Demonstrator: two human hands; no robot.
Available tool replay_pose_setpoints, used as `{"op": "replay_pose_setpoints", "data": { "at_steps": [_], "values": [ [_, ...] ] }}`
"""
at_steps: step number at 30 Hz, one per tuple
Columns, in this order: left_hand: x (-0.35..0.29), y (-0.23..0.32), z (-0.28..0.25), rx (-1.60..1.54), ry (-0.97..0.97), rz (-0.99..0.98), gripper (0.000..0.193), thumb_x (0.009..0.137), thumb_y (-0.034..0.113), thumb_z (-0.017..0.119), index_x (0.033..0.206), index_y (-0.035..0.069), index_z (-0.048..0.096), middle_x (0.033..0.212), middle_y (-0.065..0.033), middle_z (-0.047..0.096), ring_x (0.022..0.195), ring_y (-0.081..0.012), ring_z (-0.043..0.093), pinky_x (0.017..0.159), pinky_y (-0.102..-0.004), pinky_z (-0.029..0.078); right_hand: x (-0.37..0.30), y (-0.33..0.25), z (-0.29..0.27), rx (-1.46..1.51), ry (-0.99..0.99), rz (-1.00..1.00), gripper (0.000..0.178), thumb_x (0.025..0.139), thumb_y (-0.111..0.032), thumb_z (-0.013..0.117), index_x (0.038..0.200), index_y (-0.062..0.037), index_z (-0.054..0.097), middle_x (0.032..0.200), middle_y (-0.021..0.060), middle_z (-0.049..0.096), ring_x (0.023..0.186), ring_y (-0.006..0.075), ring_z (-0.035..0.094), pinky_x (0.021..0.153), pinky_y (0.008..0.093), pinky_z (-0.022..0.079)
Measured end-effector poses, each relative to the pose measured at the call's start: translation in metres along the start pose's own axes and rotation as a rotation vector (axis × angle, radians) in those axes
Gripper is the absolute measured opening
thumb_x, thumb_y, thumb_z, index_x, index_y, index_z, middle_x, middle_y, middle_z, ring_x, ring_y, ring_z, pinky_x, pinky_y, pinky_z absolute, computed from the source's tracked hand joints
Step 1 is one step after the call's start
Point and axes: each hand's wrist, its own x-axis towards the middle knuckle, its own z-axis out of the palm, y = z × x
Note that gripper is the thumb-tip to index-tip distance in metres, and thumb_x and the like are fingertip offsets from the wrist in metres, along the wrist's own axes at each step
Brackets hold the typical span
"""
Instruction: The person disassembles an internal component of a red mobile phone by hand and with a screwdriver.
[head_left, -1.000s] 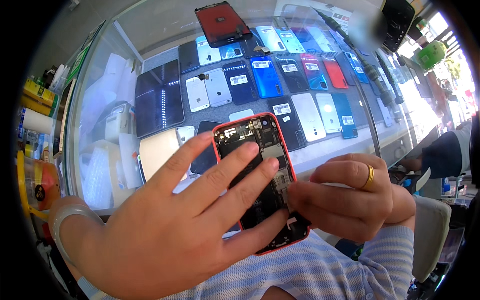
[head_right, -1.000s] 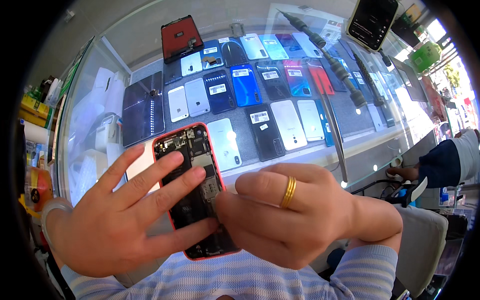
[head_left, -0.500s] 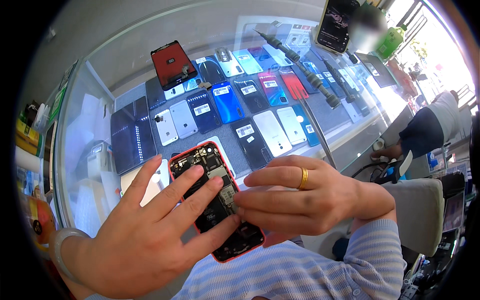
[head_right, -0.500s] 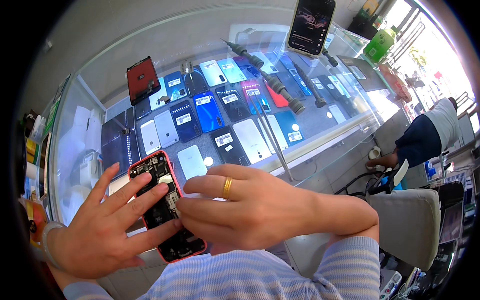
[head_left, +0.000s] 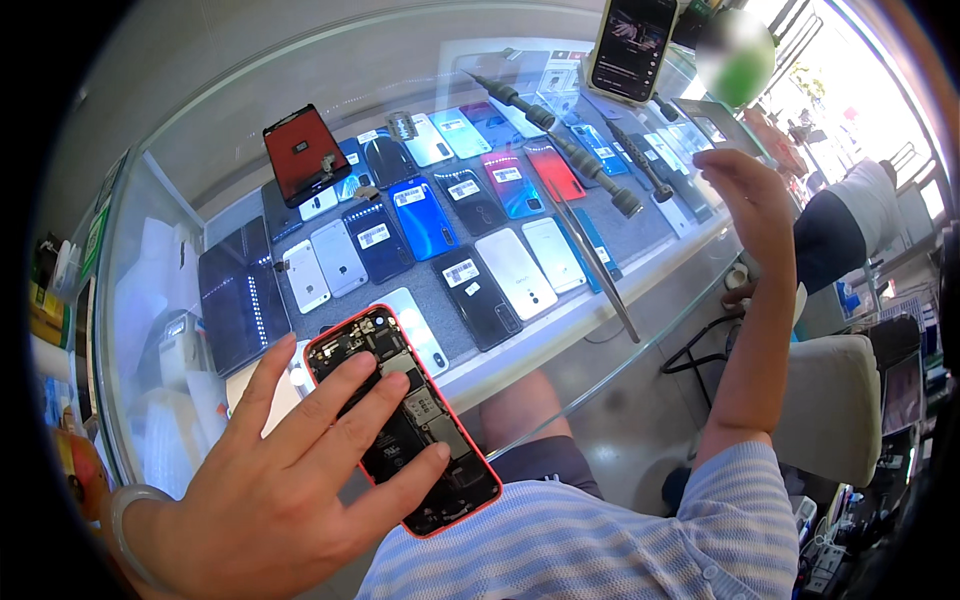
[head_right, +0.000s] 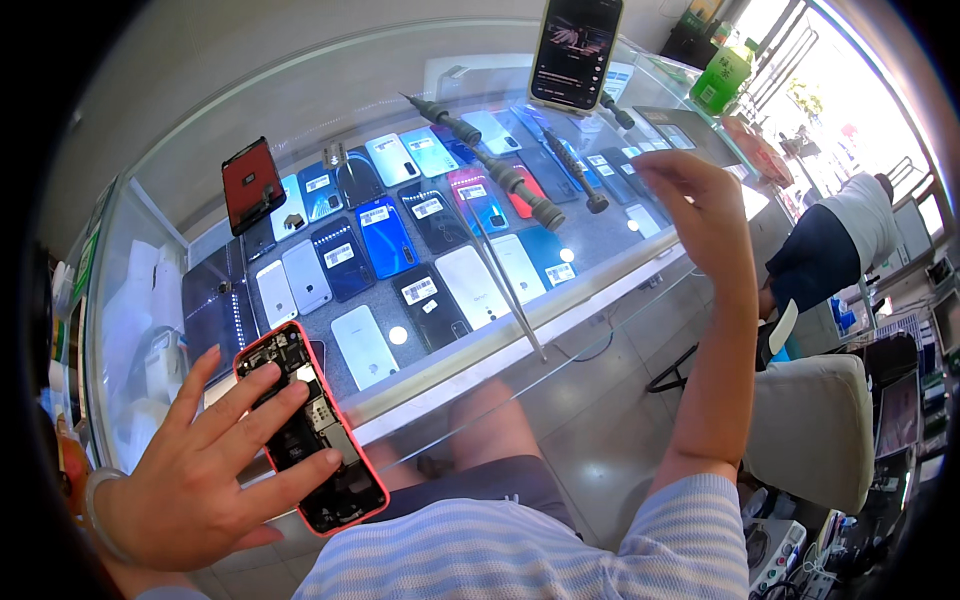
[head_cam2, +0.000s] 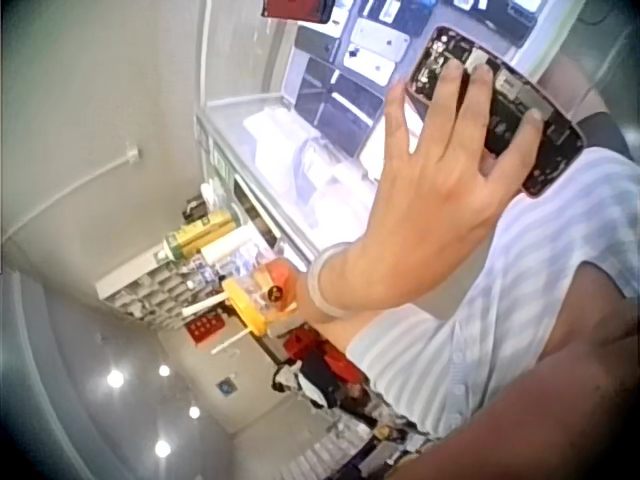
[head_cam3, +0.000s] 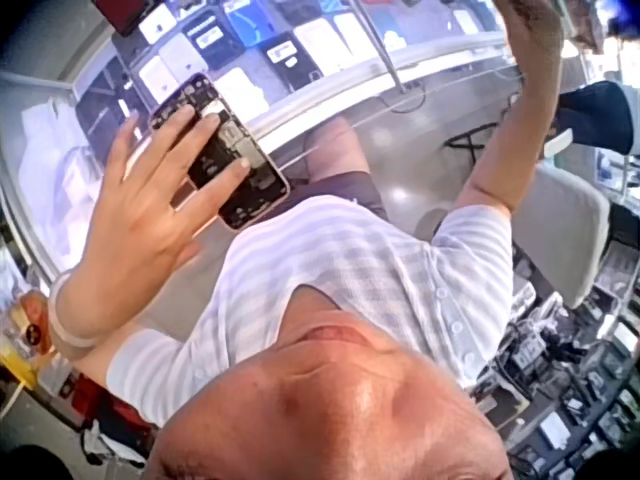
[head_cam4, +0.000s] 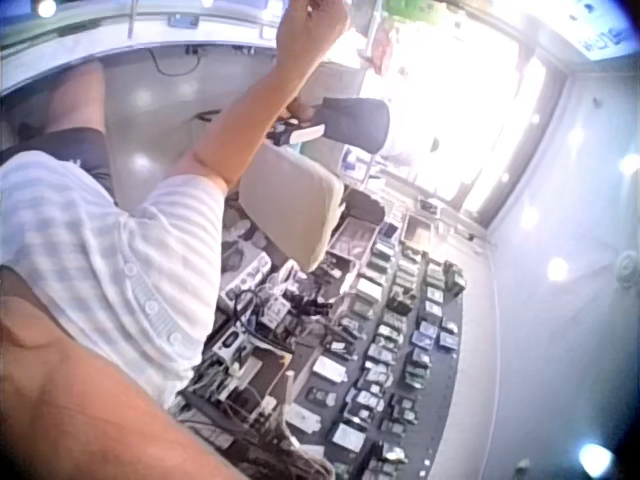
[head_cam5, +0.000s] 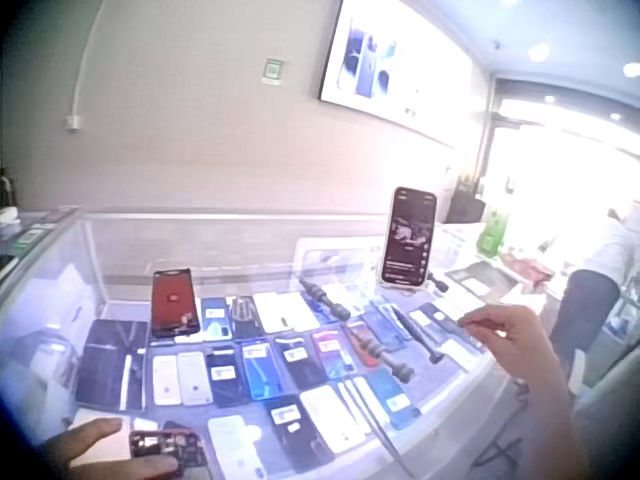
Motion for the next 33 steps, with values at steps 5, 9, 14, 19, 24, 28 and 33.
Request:
{"op": "replay_pose_setpoints", "data": {
  "at_steps": [5, 9, 14, 19, 24, 28, 33],
  "values": [
    [0.001, 0.002, 0.000, 0.024, -0.010, -0.008, 0.084, 0.052, 0.035, 0.094, 0.132, 0.024, 0.067, 0.145, -0.0218, 0.053, 0.139, -0.0432, 0.047, 0.113, -0.0708, 0.028, 0.011, 0.004, 0.015, 0.005, -0.107, 0.063, 0.021, 0.096, 0.001, 0.060, 0.114, 0.0008, 0.072, 0.107, 0.0091, 0.075, 0.100, 0.0148, 0.070, 0.091, 0.0277, 0.054],
    [0.001, 0.002, -0.001, 0.022, 0.008, -0.011, 0.085, 0.052, 0.034, 0.094, 0.132, 0.024, 0.067, 0.145, -0.0214, 0.052, 0.139, -0.0437, 0.046, 0.114, -0.0707, 0.027, 0.023, -0.008, 0.017, -0.059, -0.130, -0.032, 0.021, 0.098, -0.002, 0.060, 0.114, -0.0013, 0.074, 0.102, 0.0088, 0.075, 0.095, 0.0143, 0.071, 0.084, 0.0269, 0.055],
    [0.000, -0.001, -0.002, 0.019, -0.003, 0.017, 0.087, 0.051, 0.032, 0.095, 0.134, 0.024, 0.067, 0.145, -0.0217, 0.053, 0.138, -0.0436, 0.047, 0.113, -0.0688, 0.029, 0.033, -0.028, 0.016, -0.189, -0.206, 0.072, 0.023, 0.097, -0.016, 0.068, 0.117, -0.0039, 0.072, 0.092, 0.0083, 0.074, 0.082, 0.0121, 0.070, 0.070, 0.0254, 0.053],
    [0.000, -0.003, 0.006, 0.014, 0.038, 0.025, 0.090, 0.051, 0.029, 0.095, 0.136, 0.024, 0.065, 0.145, -0.0224, 0.053, 0.137, -0.0435, 0.048, 0.112, -0.0670, 0.031, 0.031, -0.034, 0.034, -0.222, -0.316, 0.128, 0.033, 0.091, -0.018, 0.071, 0.122, -0.0078, 0.066, 0.075, 0.0089, 0.068, 0.065, 0.0150, 0.060, 0.060, 0.0296, 0.043],
    [0.000, -0.003, 0.011, 0.063, 0.107, 0.038, 0.079, 0.058, 0.024, 0.090, 0.134, 0.026, 0.065, 0.141, -0.0179, 0.058, 0.131, -0.0365, 0.056, 0.111, -0.0628, 0.036, 0.034, -0.034, 0.037, -0.066, -0.278, -0.018, 0.031, 0.089, -0.010, 0.059, 0.117, -0.0055, 0.071, 0.071, 0.0069, 0.063, 0.062, 0.0134, 0.055, 0.058, 0.0298, 0.042],
    [0.002, -0.002, 0.016, 0.081, 0.223, 0.043, 0.050, 0.079, 0.020, 0.075, 0.128, 0.025, 0.068, 0.133, -0.0172, 0.064, 0.124, -0.0338, 0.062, 0.110, -0.0621, 0.038, 0.037, -0.038, 0.019, 0.467, -0.251, 0.022, 0.037, 0.092, -0.013, 0.056, 0.123, 0.0017, 0.068, 0.093, 0.0126, 0.075, 0.081, 0.0192, 0.073, 0.060, 0.0229, 0.053],
    [0.003, -0.001, 0.020, 0.111, 0.255, 0.027, 0.041, 0.085, 0.022, 0.070, 0.126, 0.025, 0.069, 0.132, -0.0168, 0.064, 0.123, -0.0321, 0.063, 0.110, -0.0612, 0.039, 0.058, -0.067, 0.014, 0.301, 0.027, -0.103, 0.059, 0.084, -0.021, 0.081, 0.136, -0.0041, 0.060, 0.107, 0.0160, 0.077, 0.098, 0.0250, 0.076, 0.073, 0.0236, 0.059]
  ]
}}
